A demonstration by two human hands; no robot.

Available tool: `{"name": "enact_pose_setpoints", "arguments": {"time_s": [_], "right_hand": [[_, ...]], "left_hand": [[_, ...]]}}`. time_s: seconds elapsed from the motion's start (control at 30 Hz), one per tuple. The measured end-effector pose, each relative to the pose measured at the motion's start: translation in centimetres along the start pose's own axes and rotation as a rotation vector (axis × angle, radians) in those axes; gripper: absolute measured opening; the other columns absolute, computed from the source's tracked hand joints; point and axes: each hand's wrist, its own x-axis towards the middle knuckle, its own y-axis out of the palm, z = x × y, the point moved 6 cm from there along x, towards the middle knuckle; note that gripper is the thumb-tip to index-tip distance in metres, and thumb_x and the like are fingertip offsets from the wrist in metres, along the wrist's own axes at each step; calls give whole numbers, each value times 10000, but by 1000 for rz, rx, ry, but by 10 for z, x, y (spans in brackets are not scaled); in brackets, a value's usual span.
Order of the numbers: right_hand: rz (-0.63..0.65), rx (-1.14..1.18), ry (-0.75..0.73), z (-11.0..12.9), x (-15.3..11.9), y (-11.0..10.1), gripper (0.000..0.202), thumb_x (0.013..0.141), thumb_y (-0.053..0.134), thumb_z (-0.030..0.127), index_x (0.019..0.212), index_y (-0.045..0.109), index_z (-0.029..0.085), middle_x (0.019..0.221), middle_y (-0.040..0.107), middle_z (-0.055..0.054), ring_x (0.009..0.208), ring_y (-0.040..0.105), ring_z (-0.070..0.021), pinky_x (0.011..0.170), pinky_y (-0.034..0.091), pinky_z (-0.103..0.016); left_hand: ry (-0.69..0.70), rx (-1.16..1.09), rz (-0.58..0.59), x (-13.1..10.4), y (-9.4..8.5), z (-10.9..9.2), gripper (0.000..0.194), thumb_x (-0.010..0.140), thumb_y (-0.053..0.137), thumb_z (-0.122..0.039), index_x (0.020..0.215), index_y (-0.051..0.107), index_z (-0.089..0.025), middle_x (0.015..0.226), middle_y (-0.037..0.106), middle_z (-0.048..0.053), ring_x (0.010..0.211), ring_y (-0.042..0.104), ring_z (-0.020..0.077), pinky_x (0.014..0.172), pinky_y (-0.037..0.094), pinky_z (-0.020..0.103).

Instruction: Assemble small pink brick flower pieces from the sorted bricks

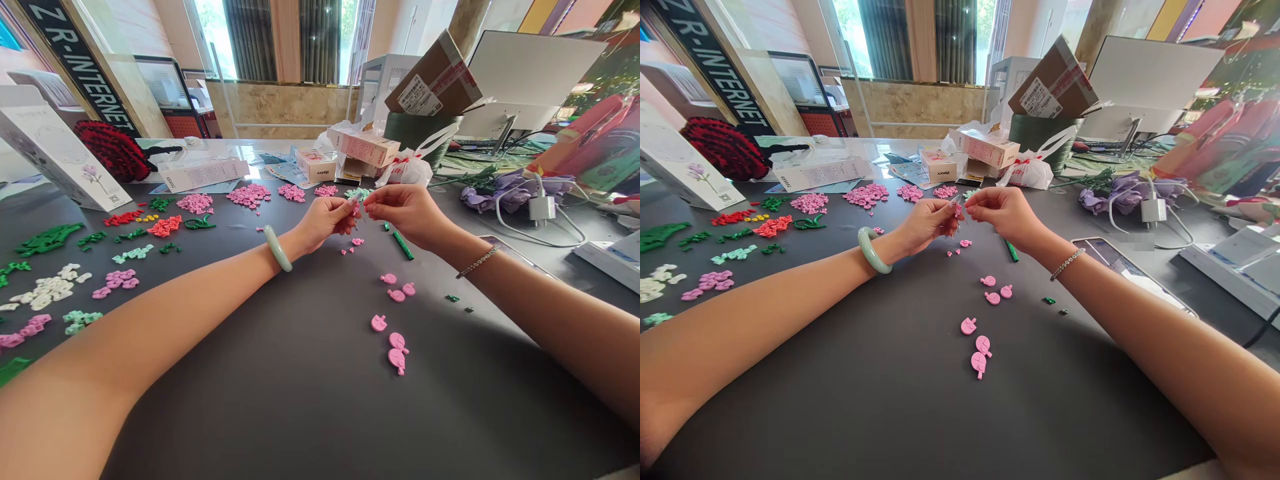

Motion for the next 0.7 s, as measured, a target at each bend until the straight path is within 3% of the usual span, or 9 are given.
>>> {"name": "enact_pose_setpoints", "arguments": {"time_s": [0.2,0.4,0.7], "right_hand": [[-4,-15,-30,3,0,1,125,681,817,212,741,715,171,733,667,-16,676,605,-131,688,529,-311],[7,-41,-32,5,-1,2,129,694,804,190,759,700,149,713,644,-13,659,594,-125,658,502,-300],[62,-58,-37,3,-1,5,291,654,860,363,743,673,160,738,653,-31,704,616,-157,661,494,-314]], "left_hand": [[31,28,26,1,0,1,523,715,738,-599,664,583,-102,612,584,-9,520,522,45,528,411,190],[47,101,40,0,1,-1,511,741,718,-592,658,591,-104,591,575,-15,517,520,44,530,415,193],[92,183,49,-3,5,-7,520,712,735,-594,614,573,-110,571,566,-20,503,517,45,520,425,196]]}}
